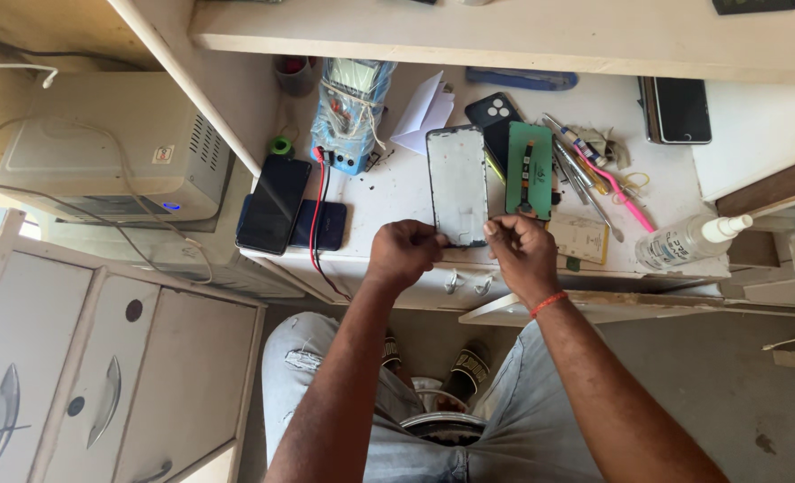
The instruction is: The person disassembles a smartphone at a repair workbench. They separate the phone's back cover and frame, set the removed panel aside, and use a small pry tool to work around the edges of the phone body while other phones and repair tools sit on the bench.
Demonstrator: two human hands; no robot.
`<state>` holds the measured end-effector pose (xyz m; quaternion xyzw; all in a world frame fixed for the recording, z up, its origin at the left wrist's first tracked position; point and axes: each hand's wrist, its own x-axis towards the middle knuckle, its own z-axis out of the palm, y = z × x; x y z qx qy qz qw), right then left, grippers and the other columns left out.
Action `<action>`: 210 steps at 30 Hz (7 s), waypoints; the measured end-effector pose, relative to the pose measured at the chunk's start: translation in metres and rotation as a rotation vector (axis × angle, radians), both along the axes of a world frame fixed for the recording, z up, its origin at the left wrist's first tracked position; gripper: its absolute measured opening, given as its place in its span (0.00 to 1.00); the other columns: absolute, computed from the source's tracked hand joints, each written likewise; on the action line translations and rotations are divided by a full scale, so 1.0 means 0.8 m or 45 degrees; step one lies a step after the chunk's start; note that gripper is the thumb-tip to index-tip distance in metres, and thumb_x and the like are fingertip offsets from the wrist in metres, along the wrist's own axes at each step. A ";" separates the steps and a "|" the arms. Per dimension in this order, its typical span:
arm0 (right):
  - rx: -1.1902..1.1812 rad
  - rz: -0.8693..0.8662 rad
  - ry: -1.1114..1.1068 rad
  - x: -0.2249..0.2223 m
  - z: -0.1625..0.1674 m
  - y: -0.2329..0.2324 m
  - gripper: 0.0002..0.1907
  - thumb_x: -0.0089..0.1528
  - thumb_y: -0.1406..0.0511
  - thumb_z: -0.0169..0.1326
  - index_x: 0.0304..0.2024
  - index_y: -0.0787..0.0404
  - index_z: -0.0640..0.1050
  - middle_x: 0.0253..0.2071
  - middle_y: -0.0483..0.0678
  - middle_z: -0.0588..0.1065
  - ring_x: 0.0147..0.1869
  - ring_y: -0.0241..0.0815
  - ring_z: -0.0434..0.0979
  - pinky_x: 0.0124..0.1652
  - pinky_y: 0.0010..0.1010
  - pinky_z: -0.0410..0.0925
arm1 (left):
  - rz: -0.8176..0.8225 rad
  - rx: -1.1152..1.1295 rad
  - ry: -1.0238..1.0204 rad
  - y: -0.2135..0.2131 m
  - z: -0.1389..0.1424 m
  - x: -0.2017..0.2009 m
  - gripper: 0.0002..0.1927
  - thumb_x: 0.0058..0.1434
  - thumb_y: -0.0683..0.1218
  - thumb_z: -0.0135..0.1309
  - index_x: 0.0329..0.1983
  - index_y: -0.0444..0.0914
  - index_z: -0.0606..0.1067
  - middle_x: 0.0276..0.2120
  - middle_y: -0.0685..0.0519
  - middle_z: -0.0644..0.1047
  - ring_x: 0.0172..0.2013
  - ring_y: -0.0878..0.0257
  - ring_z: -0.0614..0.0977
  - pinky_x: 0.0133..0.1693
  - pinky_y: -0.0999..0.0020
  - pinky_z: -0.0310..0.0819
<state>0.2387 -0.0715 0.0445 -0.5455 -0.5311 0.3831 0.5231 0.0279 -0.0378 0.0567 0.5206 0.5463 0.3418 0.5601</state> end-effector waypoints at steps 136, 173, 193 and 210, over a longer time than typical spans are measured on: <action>-0.198 0.190 0.187 0.031 -0.011 0.014 0.13 0.64 0.60 0.63 0.40 0.65 0.81 0.31 0.42 0.78 0.31 0.28 0.71 0.34 0.21 0.68 | 0.074 0.269 0.435 -0.003 0.004 0.019 0.16 0.58 0.53 0.55 0.36 0.37 0.83 0.29 0.44 0.83 0.32 0.51 0.85 0.40 0.60 0.79; -0.199 0.215 -0.426 0.012 0.008 0.022 0.15 0.63 0.59 0.62 0.32 0.66 0.81 0.20 0.39 0.71 0.25 0.26 0.65 0.27 0.26 0.62 | -0.104 0.923 0.920 0.027 0.014 -0.037 0.13 0.61 0.54 0.52 0.30 0.42 0.79 0.31 0.47 0.78 0.33 0.45 0.81 0.37 0.50 0.77; 0.033 -0.096 -0.679 -0.019 0.031 0.023 0.15 0.61 0.57 0.62 0.31 0.63 0.82 0.20 0.47 0.78 0.22 0.36 0.77 0.28 0.30 0.69 | -0.084 0.741 1.071 0.027 0.019 -0.024 0.15 0.57 0.58 0.55 0.29 0.42 0.76 0.34 0.46 0.78 0.38 0.45 0.82 0.39 0.48 0.77; 0.394 -0.435 -0.658 0.011 0.034 0.007 0.06 0.60 0.67 0.57 0.39 0.61 0.82 0.31 0.47 0.78 0.31 0.42 0.79 0.33 0.32 0.71 | -0.026 0.835 1.171 0.025 0.030 -0.024 0.17 0.55 0.60 0.56 0.27 0.42 0.75 0.30 0.47 0.77 0.33 0.47 0.82 0.35 0.50 0.78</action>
